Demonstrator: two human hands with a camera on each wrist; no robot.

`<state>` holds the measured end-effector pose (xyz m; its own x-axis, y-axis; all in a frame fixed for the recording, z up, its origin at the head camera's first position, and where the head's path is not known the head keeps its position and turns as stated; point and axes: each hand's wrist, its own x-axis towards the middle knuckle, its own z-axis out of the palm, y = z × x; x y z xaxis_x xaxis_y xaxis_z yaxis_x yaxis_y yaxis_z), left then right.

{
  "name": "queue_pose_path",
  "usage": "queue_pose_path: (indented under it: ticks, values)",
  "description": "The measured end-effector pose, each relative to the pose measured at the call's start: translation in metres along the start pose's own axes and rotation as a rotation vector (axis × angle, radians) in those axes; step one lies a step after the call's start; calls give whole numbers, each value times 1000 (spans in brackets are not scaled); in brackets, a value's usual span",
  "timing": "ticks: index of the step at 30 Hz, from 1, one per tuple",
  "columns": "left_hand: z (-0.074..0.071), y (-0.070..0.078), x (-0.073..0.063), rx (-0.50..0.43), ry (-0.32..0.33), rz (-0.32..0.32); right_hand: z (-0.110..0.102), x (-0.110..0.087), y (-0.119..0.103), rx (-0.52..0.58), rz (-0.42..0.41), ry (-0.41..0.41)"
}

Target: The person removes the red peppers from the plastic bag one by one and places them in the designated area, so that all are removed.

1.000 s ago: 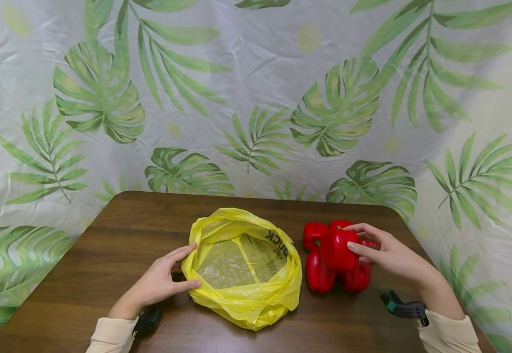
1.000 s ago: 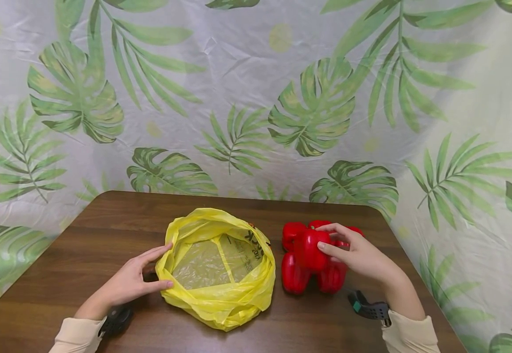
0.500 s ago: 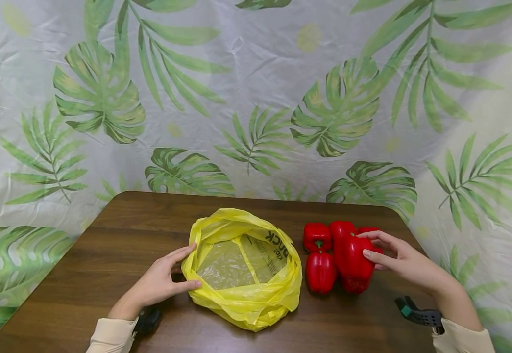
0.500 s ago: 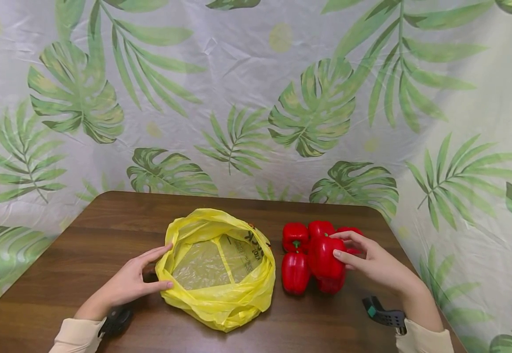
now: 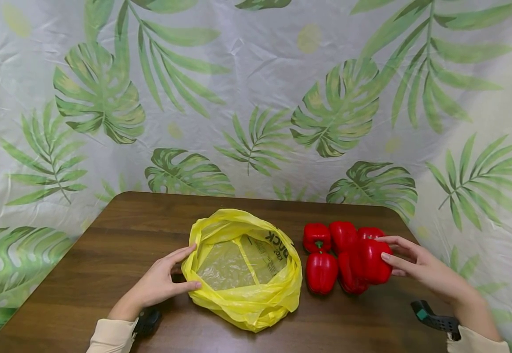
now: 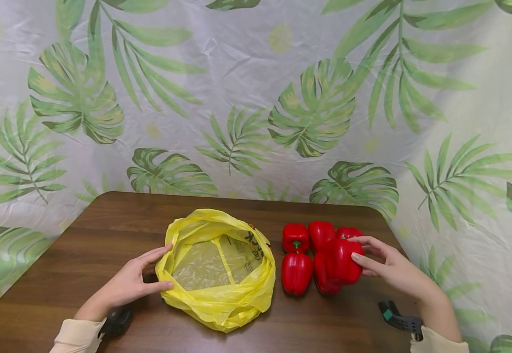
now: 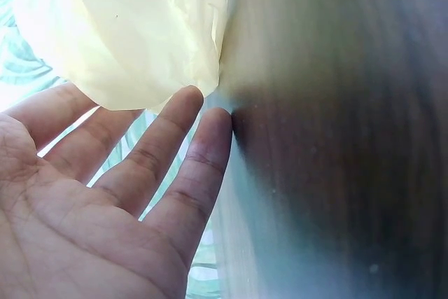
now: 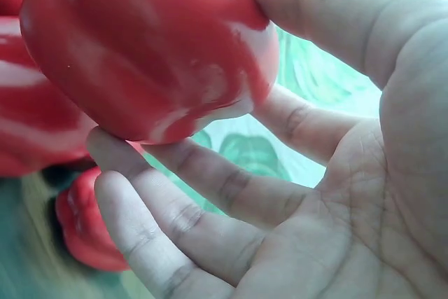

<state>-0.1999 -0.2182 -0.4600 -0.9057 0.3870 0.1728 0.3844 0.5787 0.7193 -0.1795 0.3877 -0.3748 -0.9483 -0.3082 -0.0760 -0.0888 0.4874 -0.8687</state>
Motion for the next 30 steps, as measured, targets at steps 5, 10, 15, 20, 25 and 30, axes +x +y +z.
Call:
queue_pose_path:
  ticks: [5,10,15,20,25,30]
  values:
    - [0,-1,0,1,4,4,-6,-4,7,15,27,-14]
    - [0,0,1,12,8,7,-8,-5,12,4,49,-3]
    - [1,0,1,16,7,9,-10,-7,18,17,54,7]
    - [1,-1,1,20,4,5,-12,-8,26,47,55,9]
    - [1,-2,0,33,2,2,-16,-9,33,69,79,15]
    - [1,-2,0,29,-5,4,-20,-13,40,111,71,-3]
